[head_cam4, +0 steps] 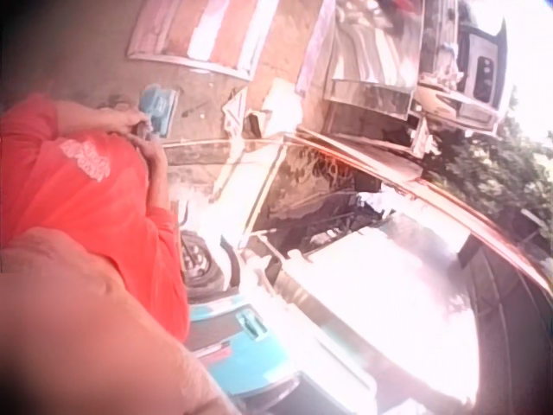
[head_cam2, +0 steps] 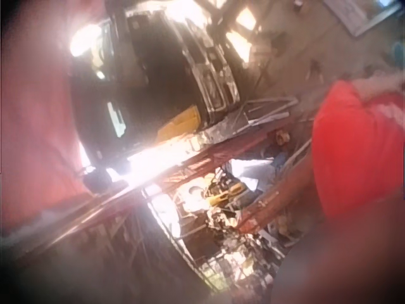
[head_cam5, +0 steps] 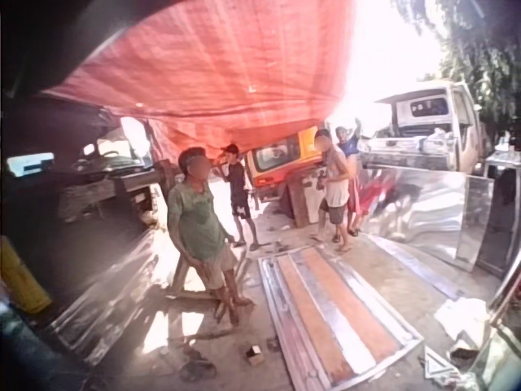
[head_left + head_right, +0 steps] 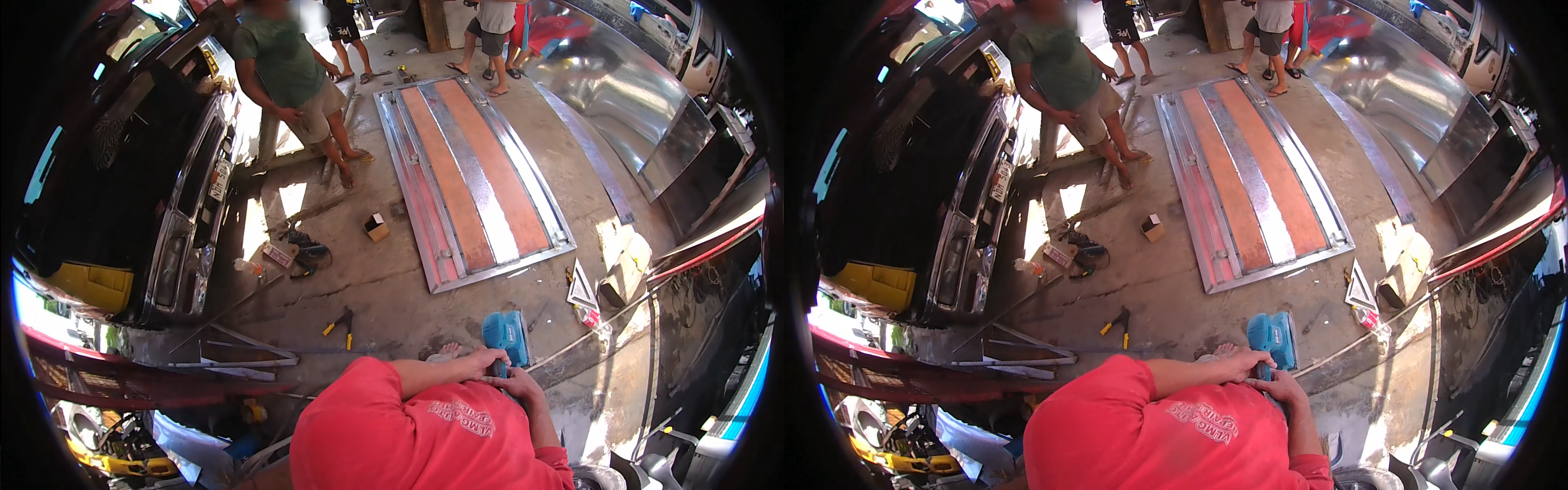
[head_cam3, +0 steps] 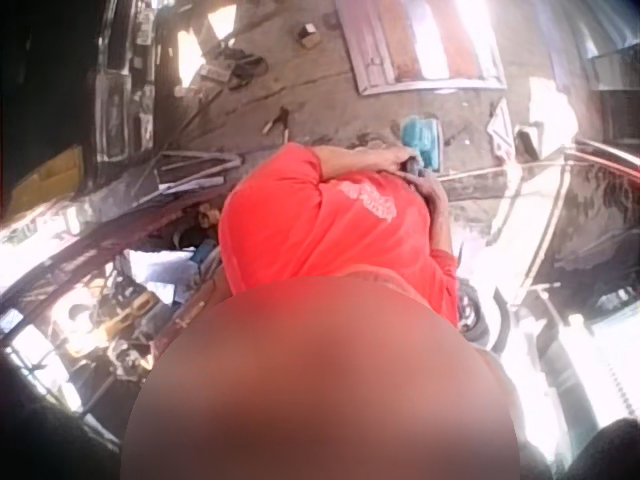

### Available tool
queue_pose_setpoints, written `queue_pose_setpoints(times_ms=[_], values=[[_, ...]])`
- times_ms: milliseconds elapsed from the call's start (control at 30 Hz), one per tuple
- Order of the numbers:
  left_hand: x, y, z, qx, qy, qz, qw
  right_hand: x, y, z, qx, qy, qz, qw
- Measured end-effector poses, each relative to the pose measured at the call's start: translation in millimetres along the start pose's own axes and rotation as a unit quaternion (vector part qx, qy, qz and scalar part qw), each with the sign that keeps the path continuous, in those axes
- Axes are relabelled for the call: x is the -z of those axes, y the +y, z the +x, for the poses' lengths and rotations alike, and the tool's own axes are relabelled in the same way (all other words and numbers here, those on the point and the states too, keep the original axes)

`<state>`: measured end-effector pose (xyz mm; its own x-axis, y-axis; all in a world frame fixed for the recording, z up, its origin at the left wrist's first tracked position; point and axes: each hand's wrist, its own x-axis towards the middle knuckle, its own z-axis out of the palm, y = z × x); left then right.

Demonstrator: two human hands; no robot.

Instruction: The person uses a handheld electric sander to smooth a teal vehicle panel near the wheel well. They move the sander along the seam and then wipe the surface with a cloth to remove dust.

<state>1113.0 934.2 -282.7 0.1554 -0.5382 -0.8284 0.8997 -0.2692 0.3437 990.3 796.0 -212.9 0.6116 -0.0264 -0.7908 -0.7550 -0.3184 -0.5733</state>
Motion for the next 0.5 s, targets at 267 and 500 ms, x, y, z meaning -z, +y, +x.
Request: queue_pose_setpoints(times_ms=[267,500], values=[[11,7,10,0.062,0.039,-0.026,0.997,-69,184,-43,-0.157,0.310,0.397,0.849],[-32,-24,10,-0.016,0.127,-0.034,0.991,-124,339,-78,-0.106,0.394,0.155,0.900]])
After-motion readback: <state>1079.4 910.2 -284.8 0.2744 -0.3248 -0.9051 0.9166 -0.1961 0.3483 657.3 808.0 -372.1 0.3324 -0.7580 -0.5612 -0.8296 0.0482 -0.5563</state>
